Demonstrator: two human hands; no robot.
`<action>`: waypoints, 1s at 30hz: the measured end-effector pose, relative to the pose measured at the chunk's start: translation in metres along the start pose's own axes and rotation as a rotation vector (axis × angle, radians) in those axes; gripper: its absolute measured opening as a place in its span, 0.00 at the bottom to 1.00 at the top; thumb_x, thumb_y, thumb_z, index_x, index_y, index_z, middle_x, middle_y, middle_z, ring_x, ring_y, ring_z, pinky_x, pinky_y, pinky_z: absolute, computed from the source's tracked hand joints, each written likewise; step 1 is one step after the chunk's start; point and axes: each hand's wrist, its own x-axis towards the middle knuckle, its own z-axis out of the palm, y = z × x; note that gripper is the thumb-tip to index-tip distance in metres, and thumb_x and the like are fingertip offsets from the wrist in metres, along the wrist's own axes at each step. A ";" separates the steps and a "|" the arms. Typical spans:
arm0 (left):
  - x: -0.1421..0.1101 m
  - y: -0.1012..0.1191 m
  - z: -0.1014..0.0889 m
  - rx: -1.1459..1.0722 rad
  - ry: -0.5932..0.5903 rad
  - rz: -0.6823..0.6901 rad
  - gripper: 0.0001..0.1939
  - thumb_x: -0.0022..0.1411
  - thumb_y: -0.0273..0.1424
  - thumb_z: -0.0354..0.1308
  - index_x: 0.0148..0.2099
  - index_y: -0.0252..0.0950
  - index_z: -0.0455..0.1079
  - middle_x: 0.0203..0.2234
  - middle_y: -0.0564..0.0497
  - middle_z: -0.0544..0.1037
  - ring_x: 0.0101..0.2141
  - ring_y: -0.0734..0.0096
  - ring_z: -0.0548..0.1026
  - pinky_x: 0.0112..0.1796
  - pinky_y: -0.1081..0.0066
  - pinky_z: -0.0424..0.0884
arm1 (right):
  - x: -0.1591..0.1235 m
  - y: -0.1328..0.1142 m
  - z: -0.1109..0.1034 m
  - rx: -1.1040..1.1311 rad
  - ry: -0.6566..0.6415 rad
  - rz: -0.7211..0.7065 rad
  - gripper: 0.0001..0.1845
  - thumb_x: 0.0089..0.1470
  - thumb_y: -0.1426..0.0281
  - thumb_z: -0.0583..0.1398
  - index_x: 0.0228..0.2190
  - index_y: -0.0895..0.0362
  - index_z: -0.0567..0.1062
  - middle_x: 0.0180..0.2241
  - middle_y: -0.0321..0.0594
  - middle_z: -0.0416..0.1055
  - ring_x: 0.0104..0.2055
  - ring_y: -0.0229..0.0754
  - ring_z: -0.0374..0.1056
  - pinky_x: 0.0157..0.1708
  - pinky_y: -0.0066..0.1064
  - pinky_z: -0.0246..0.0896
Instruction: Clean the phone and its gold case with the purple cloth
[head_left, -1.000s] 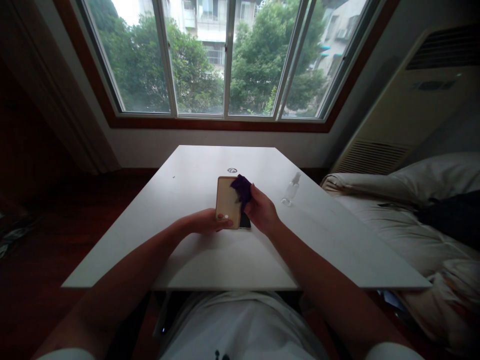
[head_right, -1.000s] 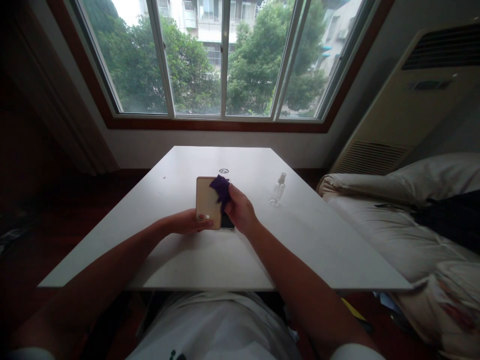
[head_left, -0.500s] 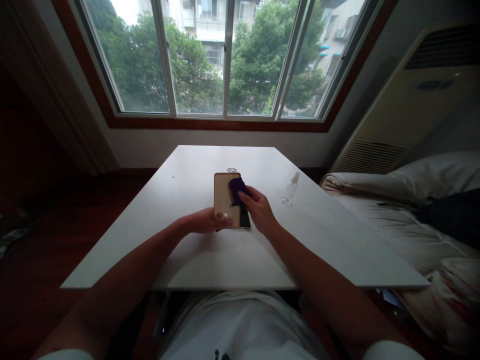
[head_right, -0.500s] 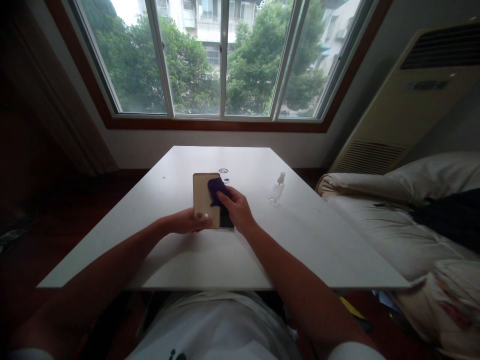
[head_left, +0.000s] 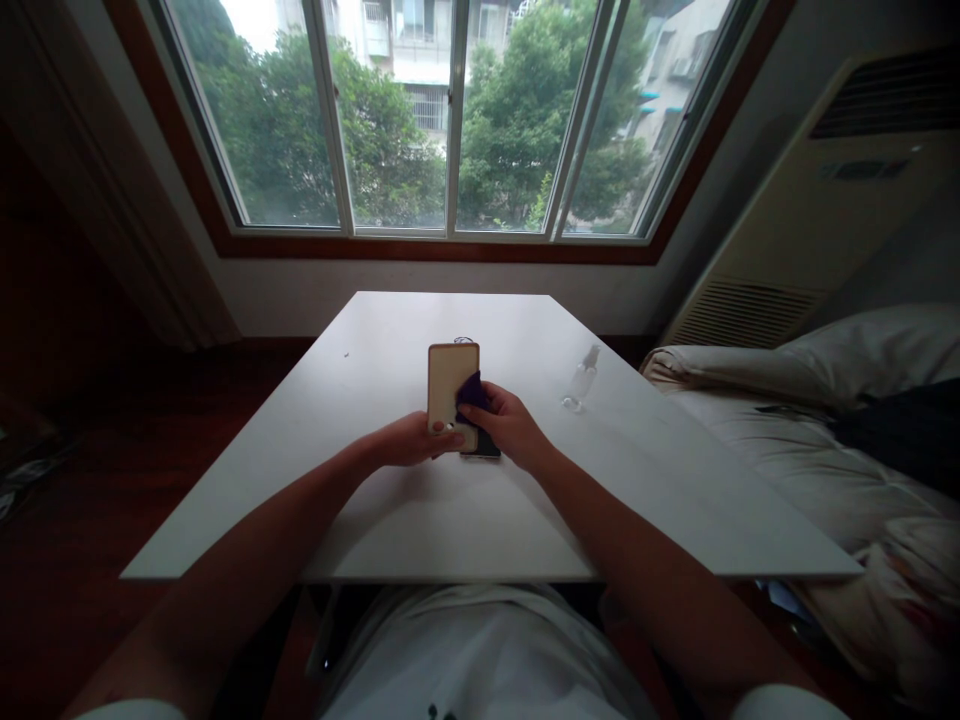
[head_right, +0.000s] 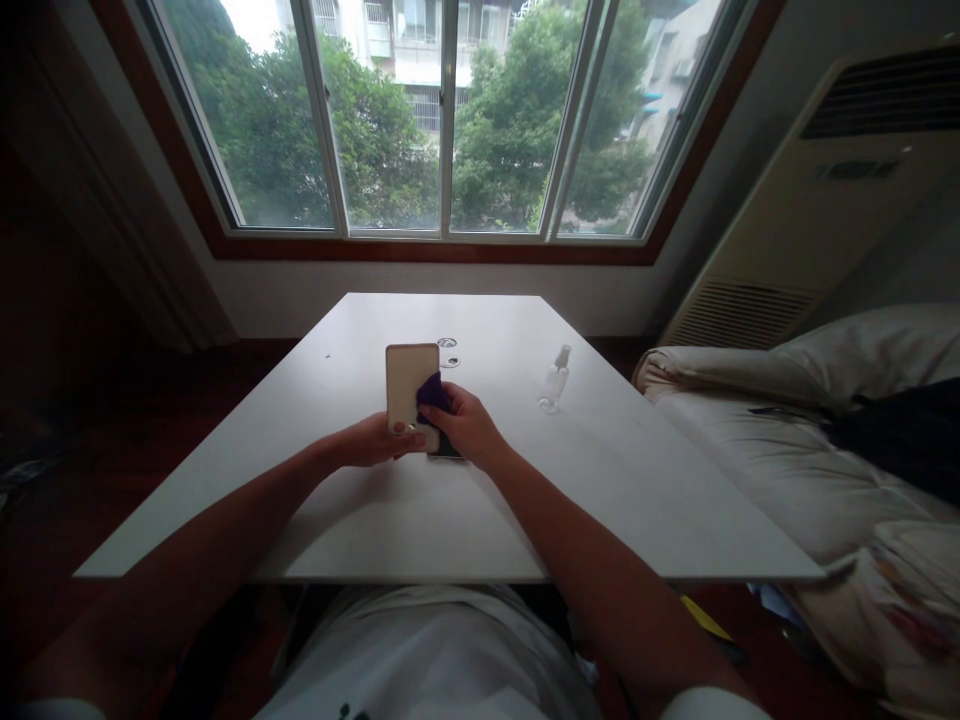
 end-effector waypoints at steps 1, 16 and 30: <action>0.000 0.001 -0.001 -0.003 0.013 0.005 0.26 0.61 0.54 0.60 0.31 0.33 0.68 0.20 0.54 0.69 0.22 0.76 0.65 0.24 0.74 0.60 | -0.001 0.000 0.001 0.005 -0.024 0.011 0.23 0.47 0.60 0.71 0.44 0.56 0.77 0.42 0.40 0.78 0.41 0.46 0.73 0.42 0.36 0.69; -0.005 0.014 -0.002 -0.392 -0.239 -0.075 0.26 0.60 0.52 0.63 0.29 0.35 0.62 0.16 0.57 0.63 0.15 0.81 0.58 0.16 0.76 0.50 | -0.005 -0.002 0.005 0.107 -0.040 0.180 0.24 0.43 0.63 0.74 0.42 0.60 0.80 0.41 0.46 0.80 0.37 0.46 0.75 0.38 0.35 0.71; -0.004 0.026 0.014 -0.345 -0.242 -0.137 0.26 0.57 0.52 0.65 0.28 0.34 0.63 0.17 0.55 0.67 0.15 0.81 0.58 0.15 0.76 0.50 | 0.001 0.011 0.011 -0.165 0.255 0.159 0.30 0.48 0.44 0.67 0.32 0.61 0.80 0.30 0.44 0.78 0.30 0.45 0.71 0.28 0.33 0.65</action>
